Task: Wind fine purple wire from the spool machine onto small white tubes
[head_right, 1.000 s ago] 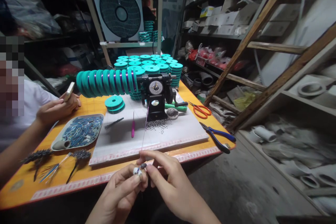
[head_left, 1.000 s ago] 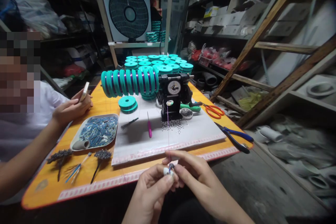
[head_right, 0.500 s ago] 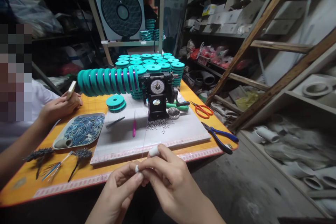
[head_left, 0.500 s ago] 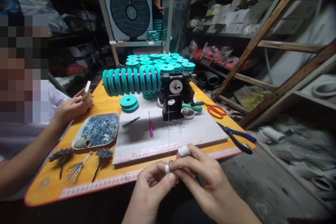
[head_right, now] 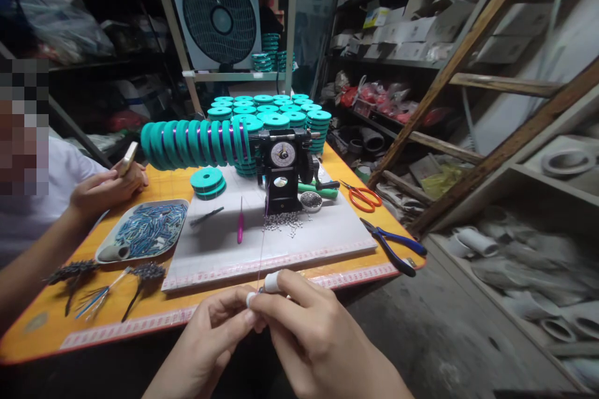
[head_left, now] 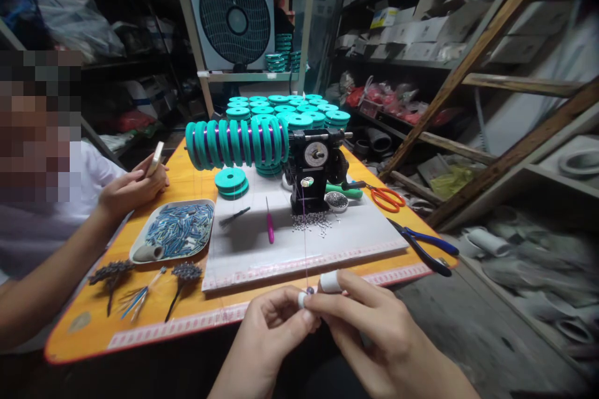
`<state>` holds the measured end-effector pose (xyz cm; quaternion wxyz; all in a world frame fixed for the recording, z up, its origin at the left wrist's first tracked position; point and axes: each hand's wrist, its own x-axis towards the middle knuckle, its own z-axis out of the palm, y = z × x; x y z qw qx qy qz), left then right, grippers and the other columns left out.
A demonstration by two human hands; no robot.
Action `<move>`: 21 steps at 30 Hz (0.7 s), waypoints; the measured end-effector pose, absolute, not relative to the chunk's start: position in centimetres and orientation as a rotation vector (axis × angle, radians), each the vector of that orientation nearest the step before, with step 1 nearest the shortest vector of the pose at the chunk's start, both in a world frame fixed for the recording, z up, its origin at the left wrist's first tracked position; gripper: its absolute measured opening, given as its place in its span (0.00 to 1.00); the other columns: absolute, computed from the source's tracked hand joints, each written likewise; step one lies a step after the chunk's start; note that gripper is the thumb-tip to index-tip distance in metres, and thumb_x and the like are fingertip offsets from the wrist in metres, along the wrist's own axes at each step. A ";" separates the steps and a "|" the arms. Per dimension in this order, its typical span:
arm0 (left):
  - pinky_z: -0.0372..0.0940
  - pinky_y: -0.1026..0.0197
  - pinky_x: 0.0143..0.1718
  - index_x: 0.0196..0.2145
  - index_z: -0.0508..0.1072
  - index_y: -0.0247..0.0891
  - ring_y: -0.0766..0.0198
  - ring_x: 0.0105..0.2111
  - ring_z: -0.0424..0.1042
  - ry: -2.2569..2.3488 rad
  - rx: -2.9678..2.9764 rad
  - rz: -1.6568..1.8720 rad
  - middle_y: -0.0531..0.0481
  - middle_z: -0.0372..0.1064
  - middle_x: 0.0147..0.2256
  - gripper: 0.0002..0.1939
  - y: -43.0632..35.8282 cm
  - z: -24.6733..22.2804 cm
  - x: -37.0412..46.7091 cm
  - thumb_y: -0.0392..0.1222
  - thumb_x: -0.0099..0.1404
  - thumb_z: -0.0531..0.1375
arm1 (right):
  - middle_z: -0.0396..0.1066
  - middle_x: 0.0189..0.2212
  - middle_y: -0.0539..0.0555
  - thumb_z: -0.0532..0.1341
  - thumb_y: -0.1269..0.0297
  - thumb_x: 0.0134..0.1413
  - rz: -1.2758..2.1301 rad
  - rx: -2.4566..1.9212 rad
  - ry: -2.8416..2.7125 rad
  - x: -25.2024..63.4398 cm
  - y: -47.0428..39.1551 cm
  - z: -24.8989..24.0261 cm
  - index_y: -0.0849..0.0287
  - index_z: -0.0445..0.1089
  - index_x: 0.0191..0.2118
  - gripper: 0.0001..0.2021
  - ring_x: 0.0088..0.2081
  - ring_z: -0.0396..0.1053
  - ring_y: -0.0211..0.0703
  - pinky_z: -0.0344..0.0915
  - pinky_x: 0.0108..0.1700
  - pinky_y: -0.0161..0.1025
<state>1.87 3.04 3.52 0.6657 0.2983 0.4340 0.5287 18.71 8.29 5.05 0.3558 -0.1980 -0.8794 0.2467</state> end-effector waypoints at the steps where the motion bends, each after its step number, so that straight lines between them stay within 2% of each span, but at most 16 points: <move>1: 0.61 0.65 0.39 0.30 0.77 0.33 0.69 0.32 0.65 0.965 0.664 1.191 0.51 0.69 0.28 0.11 3.0 3.7 1.9 0.44 0.54 0.69 | 0.59 0.33 0.50 0.53 0.81 0.59 0.643 -0.512 -2.271 18.8 8.3 5.0 0.57 0.67 0.53 0.20 0.37 0.63 0.35 0.65 0.40 0.28; 5: 0.61 0.64 0.40 0.28 0.77 0.33 0.68 0.32 0.66 0.941 0.610 1.181 0.51 0.68 0.28 0.11 3.1 4.1 1.8 0.45 0.56 0.67 | 0.60 0.34 0.51 0.52 0.82 0.58 0.667 -0.494 -2.272 18.9 8.3 4.7 0.58 0.67 0.53 0.21 0.35 0.63 0.34 0.64 0.38 0.28; 9: 0.60 0.65 0.38 0.27 0.77 0.33 0.69 0.31 0.65 0.950 0.614 1.166 0.51 0.68 0.27 0.11 3.6 4.0 1.7 0.46 0.57 0.67 | 0.61 0.35 0.52 0.51 0.82 0.57 0.670 -0.475 -2.239 18.7 8.2 4.7 0.58 0.67 0.53 0.21 0.37 0.64 0.35 0.65 0.40 0.28; 21: 0.61 0.67 0.38 0.26 0.78 0.33 0.70 0.30 0.66 0.929 0.555 1.226 0.51 0.69 0.26 0.09 3.4 3.7 2.1 0.43 0.54 0.69 | 0.69 0.33 0.51 0.51 0.79 0.58 0.784 -0.583 -2.053 18.5 7.7 3.6 0.52 0.70 0.50 0.20 0.37 0.68 0.37 0.67 0.38 0.29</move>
